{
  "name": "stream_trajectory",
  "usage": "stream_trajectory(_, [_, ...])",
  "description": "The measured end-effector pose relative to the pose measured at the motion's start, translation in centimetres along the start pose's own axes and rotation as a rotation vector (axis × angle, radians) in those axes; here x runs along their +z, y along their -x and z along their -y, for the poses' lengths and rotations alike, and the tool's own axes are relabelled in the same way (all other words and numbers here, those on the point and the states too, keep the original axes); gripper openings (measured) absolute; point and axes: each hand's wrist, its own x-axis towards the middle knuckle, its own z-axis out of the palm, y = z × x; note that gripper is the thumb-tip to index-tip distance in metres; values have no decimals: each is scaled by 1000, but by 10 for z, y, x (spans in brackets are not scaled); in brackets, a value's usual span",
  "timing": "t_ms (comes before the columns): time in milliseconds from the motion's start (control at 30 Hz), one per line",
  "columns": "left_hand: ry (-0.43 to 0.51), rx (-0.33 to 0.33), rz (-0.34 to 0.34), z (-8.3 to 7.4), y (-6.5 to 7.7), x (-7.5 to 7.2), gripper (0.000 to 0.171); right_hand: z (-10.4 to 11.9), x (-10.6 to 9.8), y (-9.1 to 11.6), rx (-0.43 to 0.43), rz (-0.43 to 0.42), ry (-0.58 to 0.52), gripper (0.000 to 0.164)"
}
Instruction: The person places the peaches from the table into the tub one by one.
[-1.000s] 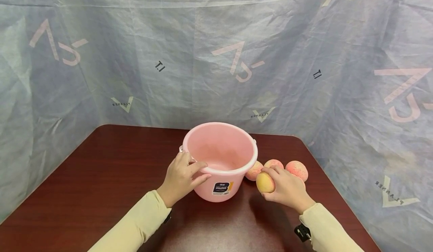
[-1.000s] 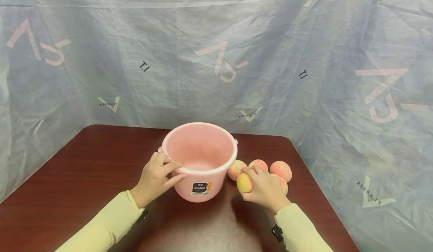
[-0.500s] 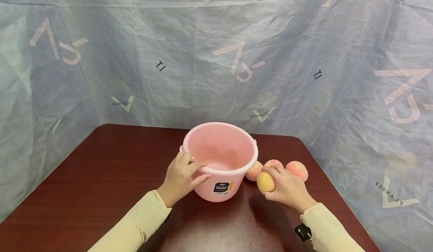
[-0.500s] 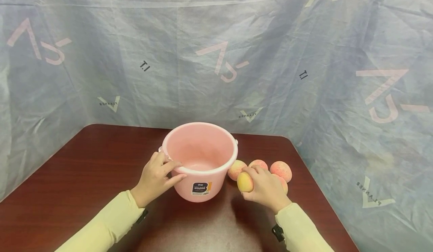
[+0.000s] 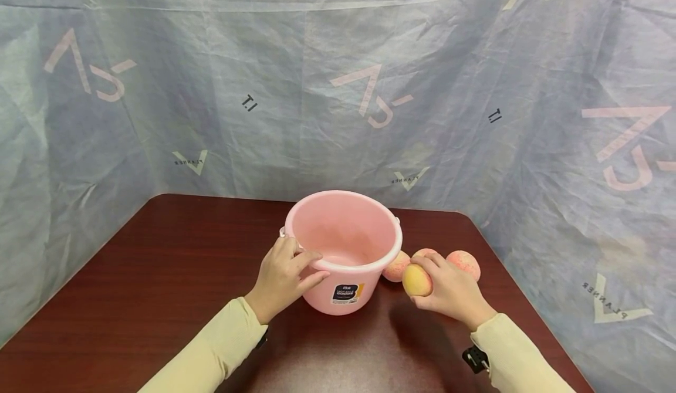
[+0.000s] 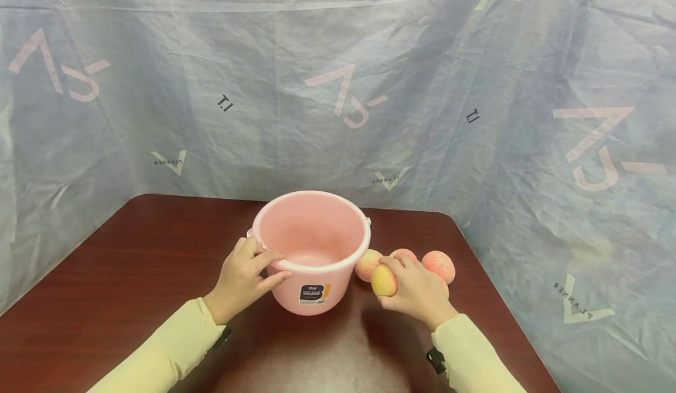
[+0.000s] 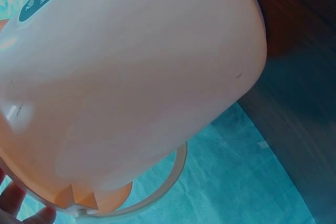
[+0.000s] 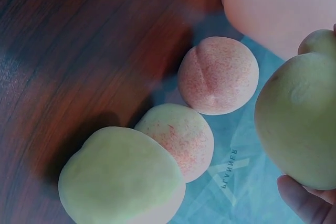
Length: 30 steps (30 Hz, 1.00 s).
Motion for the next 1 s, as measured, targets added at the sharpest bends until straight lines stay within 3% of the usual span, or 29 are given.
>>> stream_trajectory(267, [-9,-3,-2,0,1,0,51,-1,-7,-4,4,-7,-7,59])
stream_trajectory(567, [-24,-11,1,-1,1,1,52,-1,-15,-10,25,7,120,59])
stream_trajectory(1000, [-21,-10,-5,-2,2,3,52,1,-19,-12,35,29,93,59])
